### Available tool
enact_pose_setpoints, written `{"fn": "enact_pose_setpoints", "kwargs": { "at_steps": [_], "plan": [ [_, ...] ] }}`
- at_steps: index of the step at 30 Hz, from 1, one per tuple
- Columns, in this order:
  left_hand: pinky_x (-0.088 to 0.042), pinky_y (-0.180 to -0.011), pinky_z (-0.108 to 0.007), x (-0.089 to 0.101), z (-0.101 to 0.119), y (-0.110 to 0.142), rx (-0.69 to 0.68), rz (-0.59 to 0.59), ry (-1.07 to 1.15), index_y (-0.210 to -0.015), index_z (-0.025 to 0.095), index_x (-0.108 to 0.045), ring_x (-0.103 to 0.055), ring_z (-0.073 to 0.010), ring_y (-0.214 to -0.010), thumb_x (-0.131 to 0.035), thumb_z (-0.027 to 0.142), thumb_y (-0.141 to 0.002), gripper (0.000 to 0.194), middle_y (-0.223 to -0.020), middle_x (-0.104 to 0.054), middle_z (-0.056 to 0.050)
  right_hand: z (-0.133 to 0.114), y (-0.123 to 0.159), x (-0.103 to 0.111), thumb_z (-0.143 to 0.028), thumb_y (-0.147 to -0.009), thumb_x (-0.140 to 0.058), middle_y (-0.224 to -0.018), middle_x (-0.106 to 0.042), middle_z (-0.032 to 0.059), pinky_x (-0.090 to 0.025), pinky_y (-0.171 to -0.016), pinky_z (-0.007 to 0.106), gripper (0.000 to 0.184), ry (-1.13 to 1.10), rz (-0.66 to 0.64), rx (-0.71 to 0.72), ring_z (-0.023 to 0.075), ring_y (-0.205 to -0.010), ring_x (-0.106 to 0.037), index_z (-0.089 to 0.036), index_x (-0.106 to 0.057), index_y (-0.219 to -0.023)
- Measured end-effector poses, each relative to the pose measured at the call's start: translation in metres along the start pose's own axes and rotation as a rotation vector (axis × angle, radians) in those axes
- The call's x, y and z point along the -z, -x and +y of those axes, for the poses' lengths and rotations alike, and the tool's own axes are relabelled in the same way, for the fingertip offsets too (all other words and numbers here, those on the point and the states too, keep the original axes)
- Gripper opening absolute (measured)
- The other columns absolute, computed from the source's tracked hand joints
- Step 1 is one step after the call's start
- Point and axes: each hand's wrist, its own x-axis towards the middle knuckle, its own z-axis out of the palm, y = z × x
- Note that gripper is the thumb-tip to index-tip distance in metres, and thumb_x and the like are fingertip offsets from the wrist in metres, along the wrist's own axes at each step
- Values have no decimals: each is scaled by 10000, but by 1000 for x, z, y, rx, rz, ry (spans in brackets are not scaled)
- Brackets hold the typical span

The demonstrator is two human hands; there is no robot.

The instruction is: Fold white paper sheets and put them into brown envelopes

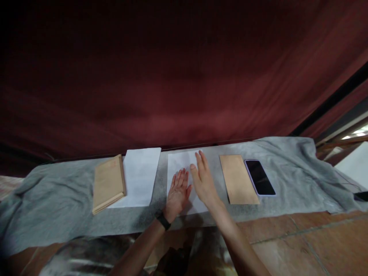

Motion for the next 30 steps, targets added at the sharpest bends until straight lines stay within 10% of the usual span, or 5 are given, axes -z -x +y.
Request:
{"fn": "enact_pose_setpoints", "kwargs": {
  "at_steps": [9, 21, 30],
  "plan": [
    [-243, -1237, -503, -29, -25, -35, 8, -32, -50, -1532, 139, -363, -314, -259, -1496, -411, 198, -942, 595, -1584, -397, -138, 36, -26, -105, -408, -1072, -217, -1571, -410, 143, -253, -1220, 457, 576, 256, -289, 124, 240, -1494, -304, -96, -421, -1512],
    [-276, -1220, -505, -17, -65, -38, 254, 42, -116, -1514, 78, -392, -338, -281, -1484, -321, 326, -997, 577, -1546, -442, -169, 96, -43, -88, -453, -1055, -254, -1545, -413, 212, -282, -1170, 519, 639, 494, -66, 42, 335, -1427, -411, -46, -363, -1535],
    [-277, -1219, -495, -26, -40, -90, 154, 34, -43, -1515, 147, -413, -313, -263, -1497, -308, 336, -1014, 545, -1589, -390, -115, 97, -38, -87, -445, -1053, -291, -1547, -403, 221, -265, -1186, 504, 649, 514, -66, 8, 332, -1446, -383, -21, -334, -1542]
  ]
}}
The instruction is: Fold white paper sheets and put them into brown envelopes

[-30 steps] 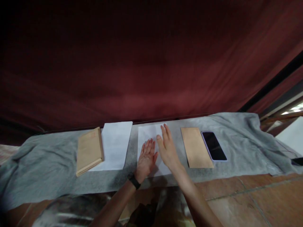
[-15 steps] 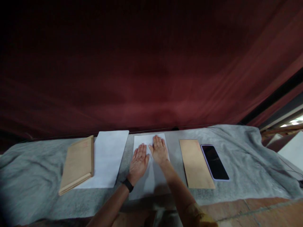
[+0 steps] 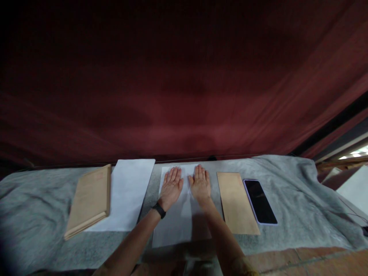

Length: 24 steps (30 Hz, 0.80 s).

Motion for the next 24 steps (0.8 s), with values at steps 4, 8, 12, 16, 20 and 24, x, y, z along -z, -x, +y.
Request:
{"fn": "enact_pose_setpoints", "kwargs": {
  "at_steps": [4, 8, 12, 16, 20, 24],
  "plan": [
    [-271, -1216, -494, -8, -12, 1, 56, 9, -26, -1529, 125, -382, -310, -270, -1498, -309, 410, -1016, 591, -1588, -383, -140, 2, -1, 1, -430, -1053, -300, -1546, -399, 226, -268, -1187, 520, 639, -14, 4, 15, 335, -1443, -388, -26, -320, -1549],
    [-267, -1221, -473, -5, -36, 25, 75, 15, -44, -1551, 138, -342, -322, -243, -1494, -284, 357, -1015, 581, -1584, -395, -122, 3, -4, 6, -442, -1056, -277, -1557, -384, 226, -284, -1181, 528, 647, -14, 4, 11, 343, -1443, -386, -20, -324, -1544],
    [-270, -1221, -470, 2, -46, 46, 65, 23, -52, -1554, 141, -335, -336, -239, -1487, -276, 351, -1014, 582, -1583, -399, -111, -22, 13, 19, -414, -1059, -274, -1579, -348, 227, -276, -1193, 514, 633, -42, -9, 36, 334, -1468, -343, -2, -327, -1537],
    [-265, -1222, -470, 4, -44, 48, 66, 28, -62, -1542, 116, -350, -333, -241, -1488, -277, 343, -1014, 579, -1584, -394, -125, -57, 63, 32, -394, -1054, -328, -1585, -384, 149, -288, -1207, 460, 588, -123, -59, 230, 273, -1472, -350, -88, -318, -1557],
    [-276, -1219, -461, 7, -46, 44, 65, -2, -64, -1527, 91, -373, -333, -242, -1488, -264, 337, -1020, 574, -1572, -408, -143, -52, 107, 40, -446, -1045, -360, -1583, -383, 161, -293, -1202, 468, 629, -97, -38, 186, 287, -1457, -377, -101, -299, -1567],
    [-277, -1215, -495, 18, -33, 62, 109, 25, -63, -1498, 73, -416, -338, -282, -1484, -294, 368, -1024, 571, -1562, -417, -169, -20, 124, 46, -457, -1043, -362, -1574, -379, 199, -301, -1188, 490, 672, -19, 2, 116, 318, -1452, -378, -70, -247, -1580]
  ]
}}
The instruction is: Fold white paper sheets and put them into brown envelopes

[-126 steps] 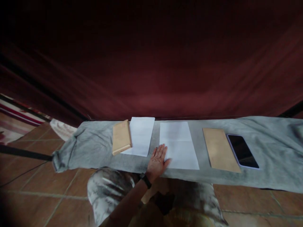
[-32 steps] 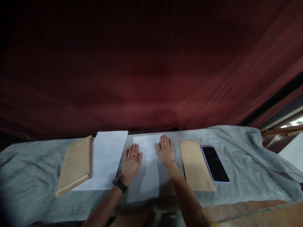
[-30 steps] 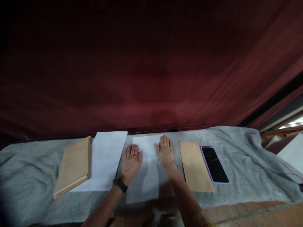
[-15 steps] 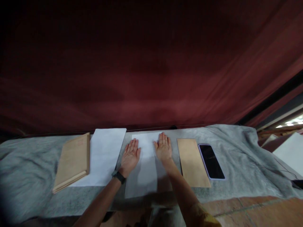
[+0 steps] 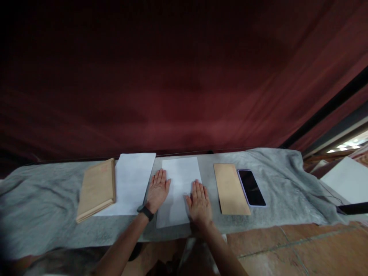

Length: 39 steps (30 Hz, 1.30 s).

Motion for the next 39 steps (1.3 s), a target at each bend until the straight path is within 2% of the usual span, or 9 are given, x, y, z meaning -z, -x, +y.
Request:
{"fn": "enact_pose_setpoints", "kwargs": {
  "at_steps": [2, 5, 8, 13, 18, 23, 30, 34, 39],
  "plan": [
    [-266, -1222, -499, 7, 15, 22, -25, 42, 15, -1504, 57, -399, -307, -296, -1496, -332, 381, -1022, 584, -1582, -376, -187, 9, 4, 2, -458, -1044, -360, -1572, -380, 202, -306, -1183, 489, 679, 27, 8, -8, 317, -1449, -384, -71, -226, -1586],
    [-300, -1216, -477, 13, 41, 61, -227, 16, 55, -1532, 177, -378, -290, -259, -1507, -379, 364, -1019, 546, -1622, -330, -88, 11, 7, 2, -441, -1050, -355, -1571, -386, 202, -312, -1178, 490, 667, 51, 21, 2, 314, -1450, -381, -69, -217, -1586],
    [-341, -1192, -504, 15, 49, 90, -302, -10, 38, -1524, 217, -396, -339, -267, -1485, -431, 408, -1005, 554, -1607, -364, -73, 9, 7, 1, -421, -1056, -357, -1572, -388, 199, -321, -1170, 492, 646, 58, 47, 35, 317, -1450, -378, -68, -228, -1581],
    [-363, -1178, -496, 21, 19, 115, -243, 12, -14, -1505, 138, -418, -384, -278, -1461, -435, 490, -999, 616, -1574, -409, -132, 12, 12, 3, -383, -1059, -357, -1569, -397, 195, -347, -1154, 493, 615, 35, 87, 36, 316, -1437, -398, -69, -243, -1575],
    [-403, -1154, -457, 27, -14, 134, -310, 36, -33, -1491, 123, -433, -436, -269, -1429, -442, 419, -1004, 569, -1547, -451, -141, 28, 32, 17, -360, -1032, -418, -1570, -396, 192, -356, -1168, 478, 596, -9, -14, 123, 304, -1442, -393, -57, -334, -1539],
    [-454, -1117, -457, 27, -23, 139, -466, -114, -150, -1438, 172, -515, -473, -265, -1402, -450, 190, -954, 488, -1510, -507, -129, 52, 50, 45, -330, -984, -508, -1580, -381, 184, -340, -1189, 480, 605, -39, -226, 280, 305, -1449, -382, -62, -391, -1514],
    [-480, -1099, -397, 27, -8, 134, -478, -220, -217, -1454, 240, -504, -526, -222, -1358, -381, -85, -783, 756, -1461, -565, -115, 62, 42, 67, -290, -907, -622, -1580, -380, 177, -328, -1196, 494, 632, -76, -433, 309, 311, -1448, -389, -112, -451, -1489],
    [-527, -1034, -384, 45, 2, 125, -406, -281, -146, -1423, 232, -535, -567, -230, -1315, -368, -87, -796, 723, -1428, -592, -120, 52, 40, 72, -223, -862, -636, -1580, -376, 188, -320, -1203, 496, 643, -106, -441, 250, 311, -1456, -376, -102, -476, -1472],
    [-568, -935, -376, 83, 3, 116, -358, -302, -45, -1230, 184, -659, -664, -238, -1164, -392, -9, -872, 486, -1289, -685, -114, 48, 49, 82, -154, -838, -577, -1552, -447, 132, -337, -1202, 488, 668, -257, -413, 153, 273, -1437, -414, -178, -460, -1495]
  ]
}}
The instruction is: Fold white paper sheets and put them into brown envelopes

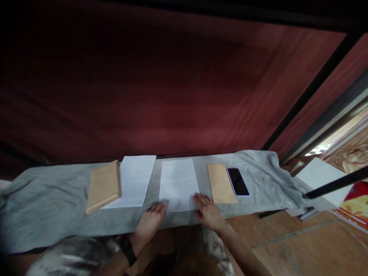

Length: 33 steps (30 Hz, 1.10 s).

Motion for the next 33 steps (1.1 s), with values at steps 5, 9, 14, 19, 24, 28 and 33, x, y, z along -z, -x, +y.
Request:
{"fn": "enact_pose_setpoints", "kwargs": {
  "at_steps": [5, 9, 14, 19, 24, 28, 33],
  "plan": [
    [-577, -897, -363, 26, -11, 19, 42, 124, 292, -1087, 205, -694, -721, -221, -991, -443, 114, -913, 319, -1121, -748, -84, 6, 19, 4, -73, -796, -499, -1492, -532, 81, -380, -1186, 446, 715, -274, 85, -71, 227, -1391, -482, -229, -467, -1493],
    [-565, -902, -282, 35, -21, 37, 38, 240, 648, -1089, 270, -698, -723, -176, -993, -436, 252, -970, 288, -1095, -762, -18, 9, 25, -1, -197, -886, -534, -1441, -582, 76, -403, -1166, 491, 517, -458, 190, -103, 248, -1356, -522, -255, -578, -1398],
    [-568, -844, -267, 41, -31, 43, 199, 271, 961, -981, 248, -726, -724, -186, -919, -494, 436, -952, 300, -973, -777, -11, 0, 8, -16, -378, -960, -535, -1340, -657, 86, -464, -1111, 498, 353, -516, 305, -116, 262, -1281, -586, -251, -670, -1261],
    [-581, -807, -326, 33, -38, 21, 410, 377, 1137, -1110, 197, -691, -713, -214, -902, -580, 507, -862, 412, -966, -764, -57, -10, -19, -28, -364, -981, -475, -1154, -725, 112, -547, -983, 467, 299, -360, 402, -164, 278, -1098, -673, -234, -723, -1083],
    [-576, -875, -381, -2, -37, -1, 483, 402, 1286, -1393, 173, -493, -714, -227, -981, -633, 466, -814, 664, -1103, -739, -94, -9, -36, -34, -377, -1001, -419, -1010, -724, 106, -559, -855, 415, 332, -182, 454, -244, 273, -955, -682, -234, -718, -997],
    [-563, -894, -397, -27, -36, -8, 542, 390, 1202, -1400, 174, -484, -718, -237, -968, -612, 365, -809, 634, -1052, -754, -70, -10, -43, -38, -419, -1013, -401, -1055, -698, 112, -507, -867, 428, 354, -21, 462, -333, 281, -996, -642, -237, -694, -933],
    [-566, -803, -340, -31, -38, -16, 594, 378, 1025, -1476, 180, -413, -703, -187, -805, -569, 275, -852, 650, -908, -726, -12, -14, -47, -45, -414, -1015, -406, -1175, -649, 138, -457, -886, 462, 329, 79, 476, -364, 310, -1099, -571, -209, -659, -965]
  ]
}}
